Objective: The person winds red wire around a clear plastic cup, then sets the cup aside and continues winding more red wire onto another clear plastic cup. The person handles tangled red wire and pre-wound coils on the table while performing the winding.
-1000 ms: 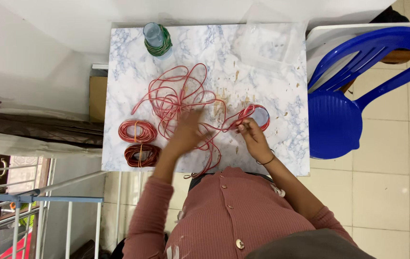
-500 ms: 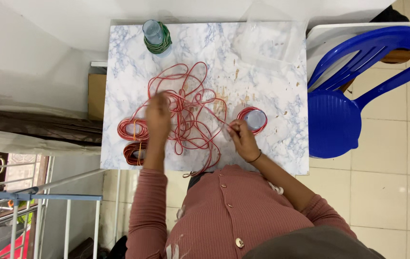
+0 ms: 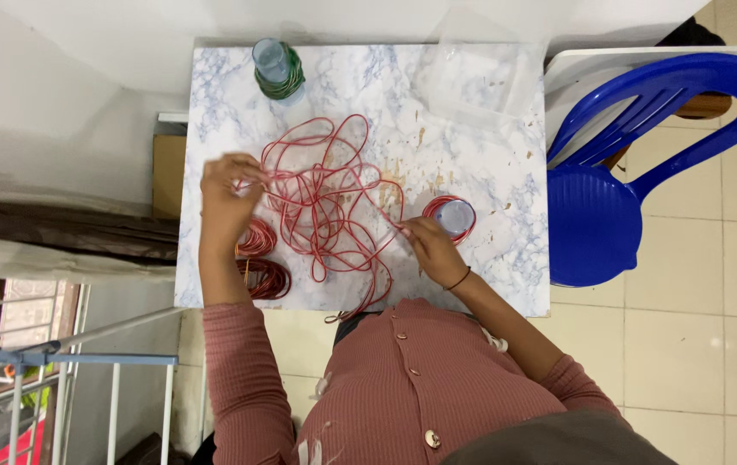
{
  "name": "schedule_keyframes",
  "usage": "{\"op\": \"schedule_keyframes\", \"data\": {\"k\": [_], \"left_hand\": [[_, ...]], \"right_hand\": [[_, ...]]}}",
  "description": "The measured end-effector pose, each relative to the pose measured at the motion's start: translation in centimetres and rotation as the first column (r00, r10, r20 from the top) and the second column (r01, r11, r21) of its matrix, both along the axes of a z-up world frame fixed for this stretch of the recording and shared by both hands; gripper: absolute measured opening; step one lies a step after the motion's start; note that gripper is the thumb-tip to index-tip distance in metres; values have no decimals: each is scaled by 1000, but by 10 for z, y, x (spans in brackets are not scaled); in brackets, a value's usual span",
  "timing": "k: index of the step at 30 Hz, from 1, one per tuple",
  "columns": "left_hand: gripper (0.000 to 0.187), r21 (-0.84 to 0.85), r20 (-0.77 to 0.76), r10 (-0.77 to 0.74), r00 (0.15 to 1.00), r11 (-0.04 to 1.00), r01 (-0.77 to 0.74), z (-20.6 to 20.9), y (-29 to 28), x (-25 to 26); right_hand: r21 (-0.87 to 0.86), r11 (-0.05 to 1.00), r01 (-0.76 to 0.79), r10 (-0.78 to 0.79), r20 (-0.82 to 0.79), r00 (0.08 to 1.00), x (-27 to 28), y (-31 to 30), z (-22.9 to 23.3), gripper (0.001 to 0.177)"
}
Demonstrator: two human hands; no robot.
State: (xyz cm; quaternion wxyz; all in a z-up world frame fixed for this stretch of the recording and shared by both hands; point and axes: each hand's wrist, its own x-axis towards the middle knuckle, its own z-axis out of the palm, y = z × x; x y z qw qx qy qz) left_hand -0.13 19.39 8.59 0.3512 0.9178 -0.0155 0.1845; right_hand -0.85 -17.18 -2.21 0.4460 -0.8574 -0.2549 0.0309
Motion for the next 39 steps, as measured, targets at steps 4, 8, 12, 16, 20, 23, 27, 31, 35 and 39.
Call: {"op": "schedule_keyframes", "data": {"k": [4, 8, 12, 16, 20, 23, 27, 31, 35, 39], "left_hand": [[42, 291, -68, 29, 997, 957, -8, -48, -18, 6], [45, -43, -39, -288, 957, 957, 286, -89, -89, 0], [56, -170, -108, -514, 851, 853, 494, -93, -169, -4], [71, -6, -2, -495, 869, 869, 495, -99, -207, 10], [81, 257, -95, -495, 864, 826, 502, -118, -220, 51], [91, 126, -358, -537, 764, 783, 609, -120, -219, 69], [108, 104, -648, -407, 644, 790, 604, -116, -223, 79], [87, -263, -562, -617, 550, 764, 589, -134, -218, 83], [70, -739, -450, -772, 449, 604, 298, -161, -213, 80], [59, -867, -365, -836, 411, 465, 176, -171, -203, 74]], "right_hand": [[-31, 996, -88, 91, 141, 986, -20, -10, 6, 42], [127, 991, 41, -79, 310, 948, -31, -45, -26, 52], [12, 930, 367, -363, 173, 916, -40, -103, -62, 77], [-106, 924, 366, -359, 78, 930, -29, -123, -86, 97], [-286, 915, 284, -287, 33, 957, -10, -108, -97, 114], [-303, 911, 281, -285, 31, 958, 6, -99, -103, 115], [-345, 890, 299, -316, 7, 949, 23, -88, -113, 114], [-337, 893, 299, -308, 29, 951, 29, -87, -116, 110], [84, 939, 332, -294, -299, 908, 22, -87, -96, 103], [110, 962, 251, -216, -258, 942, 24, -85, -63, 98]]}}
